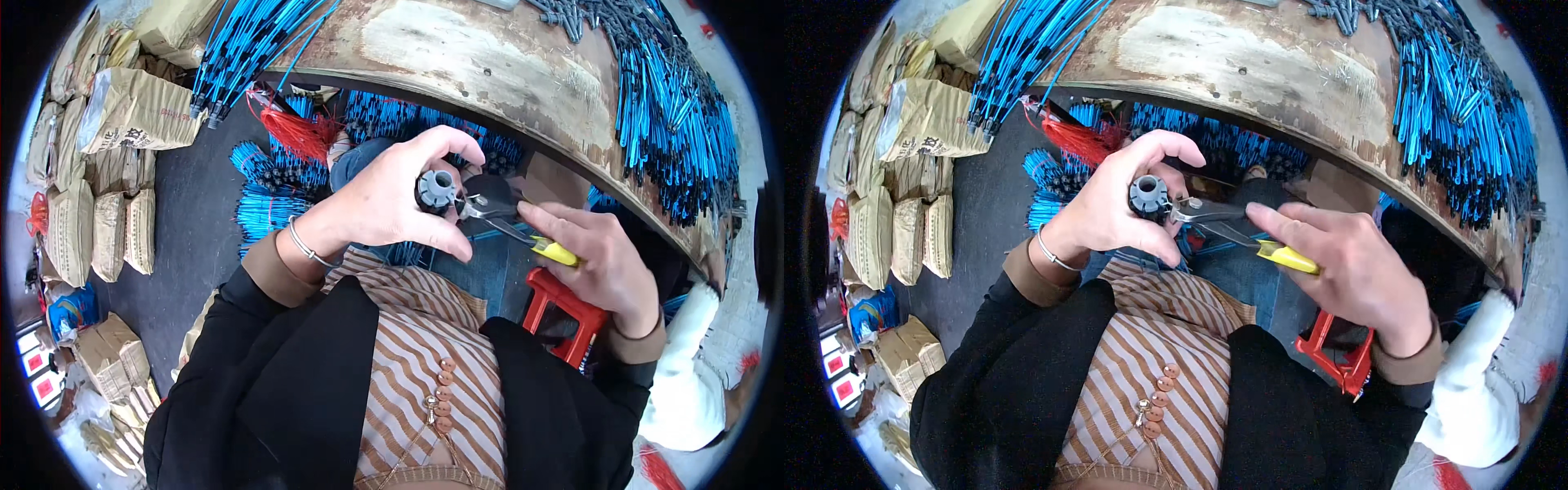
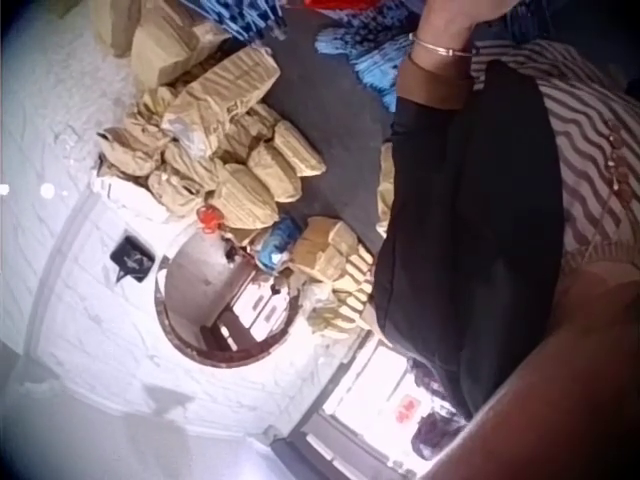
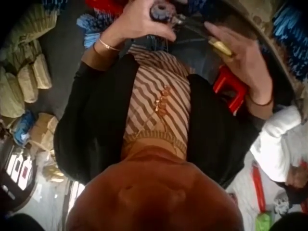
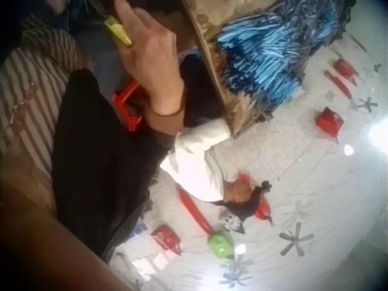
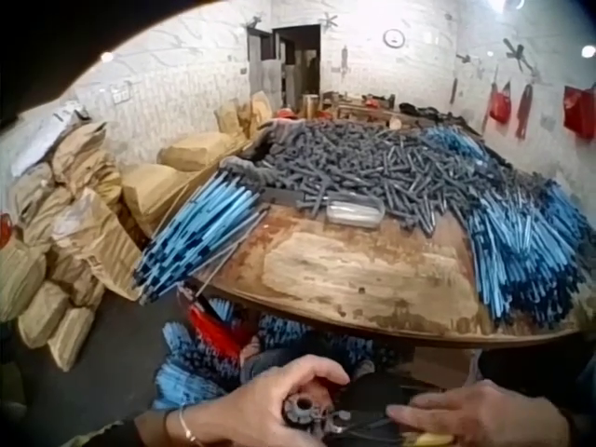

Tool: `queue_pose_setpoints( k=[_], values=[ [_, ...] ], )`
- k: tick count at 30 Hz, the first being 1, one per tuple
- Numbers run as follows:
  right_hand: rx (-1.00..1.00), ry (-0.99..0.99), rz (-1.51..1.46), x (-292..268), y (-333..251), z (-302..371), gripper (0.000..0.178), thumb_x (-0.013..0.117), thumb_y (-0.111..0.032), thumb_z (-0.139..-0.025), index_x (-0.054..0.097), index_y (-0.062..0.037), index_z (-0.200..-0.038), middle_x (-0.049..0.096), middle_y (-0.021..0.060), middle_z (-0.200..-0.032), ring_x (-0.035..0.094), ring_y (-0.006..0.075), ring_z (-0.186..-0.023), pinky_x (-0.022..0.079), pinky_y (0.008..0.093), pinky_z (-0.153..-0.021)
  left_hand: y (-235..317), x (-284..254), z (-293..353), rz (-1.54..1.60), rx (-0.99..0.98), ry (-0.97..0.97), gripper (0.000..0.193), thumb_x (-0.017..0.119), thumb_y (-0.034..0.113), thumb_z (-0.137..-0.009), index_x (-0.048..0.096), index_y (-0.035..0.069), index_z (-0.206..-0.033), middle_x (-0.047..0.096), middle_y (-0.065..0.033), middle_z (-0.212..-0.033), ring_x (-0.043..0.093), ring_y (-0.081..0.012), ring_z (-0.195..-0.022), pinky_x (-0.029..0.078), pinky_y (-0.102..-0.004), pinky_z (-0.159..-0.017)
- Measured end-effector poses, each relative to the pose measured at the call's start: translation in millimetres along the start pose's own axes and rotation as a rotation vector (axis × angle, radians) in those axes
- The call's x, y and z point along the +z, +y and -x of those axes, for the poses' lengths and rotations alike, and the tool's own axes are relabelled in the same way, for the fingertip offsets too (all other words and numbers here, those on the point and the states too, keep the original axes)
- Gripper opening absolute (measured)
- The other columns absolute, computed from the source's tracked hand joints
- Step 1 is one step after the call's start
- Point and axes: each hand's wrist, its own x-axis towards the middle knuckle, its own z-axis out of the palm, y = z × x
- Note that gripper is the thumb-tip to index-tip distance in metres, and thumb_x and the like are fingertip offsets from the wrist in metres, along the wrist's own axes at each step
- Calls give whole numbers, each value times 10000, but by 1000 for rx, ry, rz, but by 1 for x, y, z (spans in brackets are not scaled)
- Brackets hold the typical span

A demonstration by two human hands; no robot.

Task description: Assembling small blue plastic components into black connector blocks at a manufacturing workbench.

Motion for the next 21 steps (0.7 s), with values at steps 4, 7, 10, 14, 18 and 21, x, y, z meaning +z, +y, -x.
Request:
queue_pose_setpoints(
  k=[4, 7, 10, 14, 18, 21],
  values=[
    [224, -259, -564, 8, 8, 7, 542, 699, 70, -609, 556, -8, -1126, 604, 143, -944, 583, 225, -724, 486, 297, -643, -10, 0, -3, -65, 164, -233, 379, 839, 160, -583, 638, 22, -874, 632, -60, -735, 530, -127, -608, 457, -248, -613],
    [367, -443, -987, 16, 18, 6, 519, 702, 67, -631, 525, 14, -1116, 622, 131, -885, 589, 215, -664, 492, 289, -613, -11, -1, -8, -69, 83, -212, 401, 830, 116, -548, 649, 17, -893, 637, -51, -742, 543, -121, -616, 448, -241, -610],
    [466, -553, -1268, 12, 20, 9, 506, 704, 66, -647, 503, 29, -1110, 634, 124, -845, 592, 209, -623, 496, 283, -593, -11, 2, -16, -73, 8, -196, 434, 820, 71, -513, 660, 11, -912, 642, -41, -749, 555, -115, -625, 439, -235, -606],
    [-11, 62, 41, -3, 7, 14, 507, 718, 51, -648, 499, 0, -1102, 630, 121, -771, 574, 185, -557, 467, 248, -517, -14, 10, -20, -100, 6, -124, 393, 810, 58, -519, 664, 10, -881, 652, -50, -753, 554, -118, -613, 441, -234, -599],
    [608, -654, -1374, 34, 21, 49, 526, 734, -15, -658, 505, -4, -1132, 623, 126, -790, 576, 171, -586, 454, 247, -531, -18, 13, -16, -56, 95, -325, 346, 795, 43, -540, 664, 9, -858, 653, -51, -756, 553, -121, -602, 444, -234, -594],
    [558, -713, -1757, 30, 25, 46, 538, 743, -38, -667, 503, 0, -1147, 621, 115, -782, 581, 183, -597, 459, 258, -541, -18, 13, -20, -62, 112, -354, 329, 791, 39, -546, 663, 10, -848, 651, -49, -753, 551, -123, -594, 444, -234, -590]
  ],
)
